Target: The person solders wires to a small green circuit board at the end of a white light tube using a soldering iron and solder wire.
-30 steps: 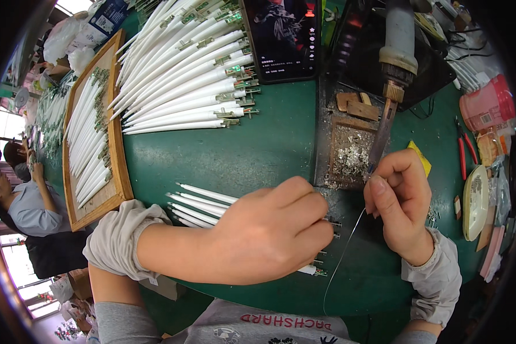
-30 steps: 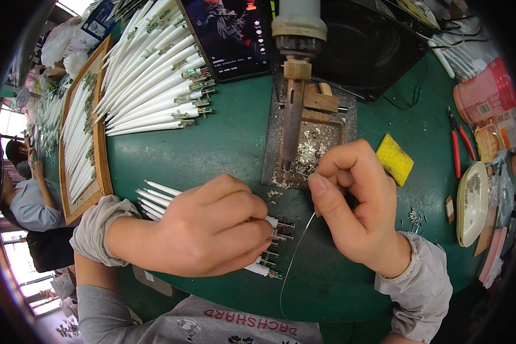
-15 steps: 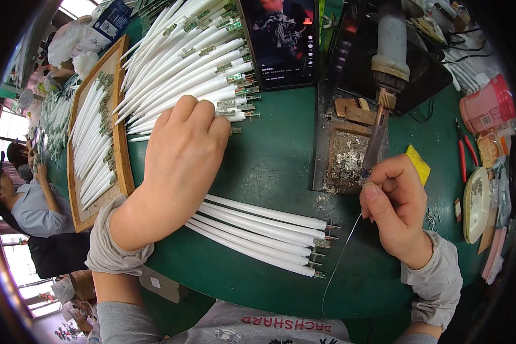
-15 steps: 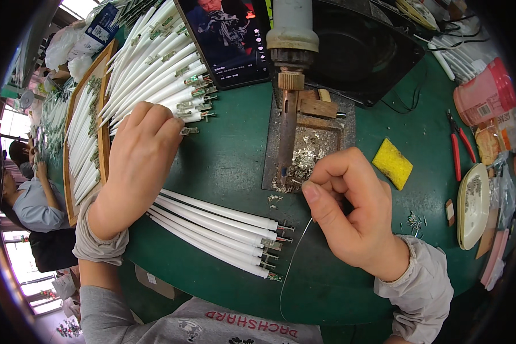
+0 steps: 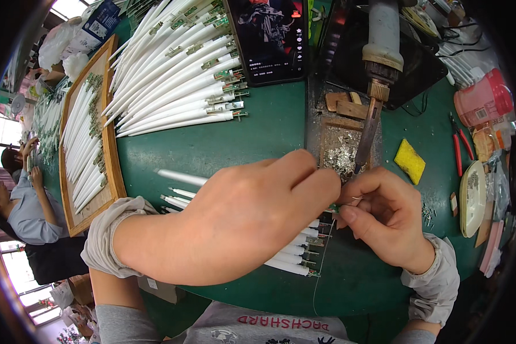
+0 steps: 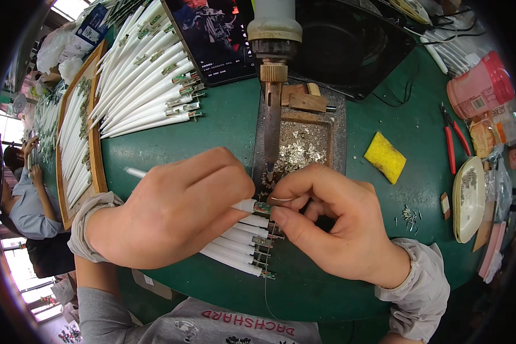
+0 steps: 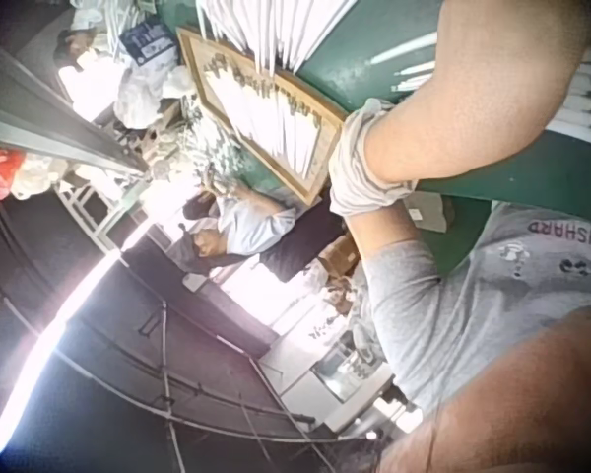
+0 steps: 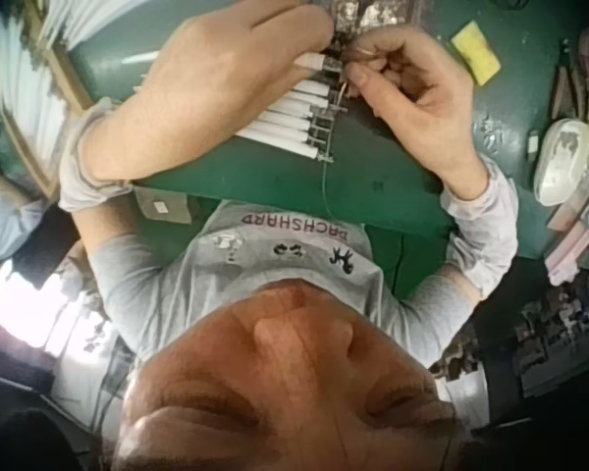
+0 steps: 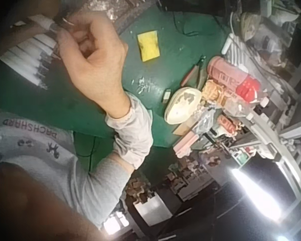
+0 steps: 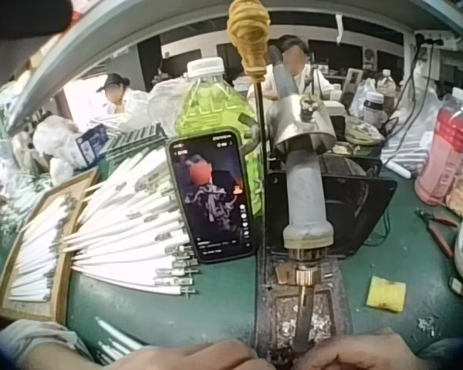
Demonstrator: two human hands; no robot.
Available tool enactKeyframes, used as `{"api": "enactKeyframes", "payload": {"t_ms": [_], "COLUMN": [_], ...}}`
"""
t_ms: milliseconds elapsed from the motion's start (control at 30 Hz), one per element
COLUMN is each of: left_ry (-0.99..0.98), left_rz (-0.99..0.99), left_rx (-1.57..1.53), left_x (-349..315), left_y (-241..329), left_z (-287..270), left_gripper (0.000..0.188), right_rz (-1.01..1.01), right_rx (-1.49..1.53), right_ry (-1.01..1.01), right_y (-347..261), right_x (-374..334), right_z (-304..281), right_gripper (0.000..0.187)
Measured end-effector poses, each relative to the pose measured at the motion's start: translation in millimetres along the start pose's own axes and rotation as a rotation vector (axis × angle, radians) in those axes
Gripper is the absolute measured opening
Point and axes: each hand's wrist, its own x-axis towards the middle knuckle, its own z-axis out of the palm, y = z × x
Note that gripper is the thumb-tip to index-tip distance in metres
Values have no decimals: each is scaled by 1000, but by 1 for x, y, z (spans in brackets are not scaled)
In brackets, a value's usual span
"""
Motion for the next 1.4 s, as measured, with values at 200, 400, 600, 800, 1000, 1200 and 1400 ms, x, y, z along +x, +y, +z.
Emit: {"api": "enactKeyframes", "payload": {"t_ms": [200,400,600,800,1000,1200,1400], "left_ry": [-85,-134,-86,-78,-40,-51,37], "left_rz": [-225,-308,-281,-297,-247,-209,-237], "left_rx": [-477,-539,-579,-558,-538,-475,-522], "left_x": [8,9,8,10,7,9,10], "left_y": [-9,-8,-8,-5,-8,-8,-7], "left_z": [-3,-1,4,2,4,2,5], "left_gripper": [19,14,13,13,13,11,10], "right_rz": [-45,-185,-162,-145,-122,-95,-41], "right_rx": [40,-67,-25,31,22,43,39], "right_ry": [39,-4,18,-19,-20,-34,24], "right_y": [1,7,6,9,8,6,-1], "right_x": [1,3,3,1,3,2,2], "right_z": [0,-3,-2,-6,-5,-6,-3], "right_gripper": [16,19,18,20,20,19,20]}}
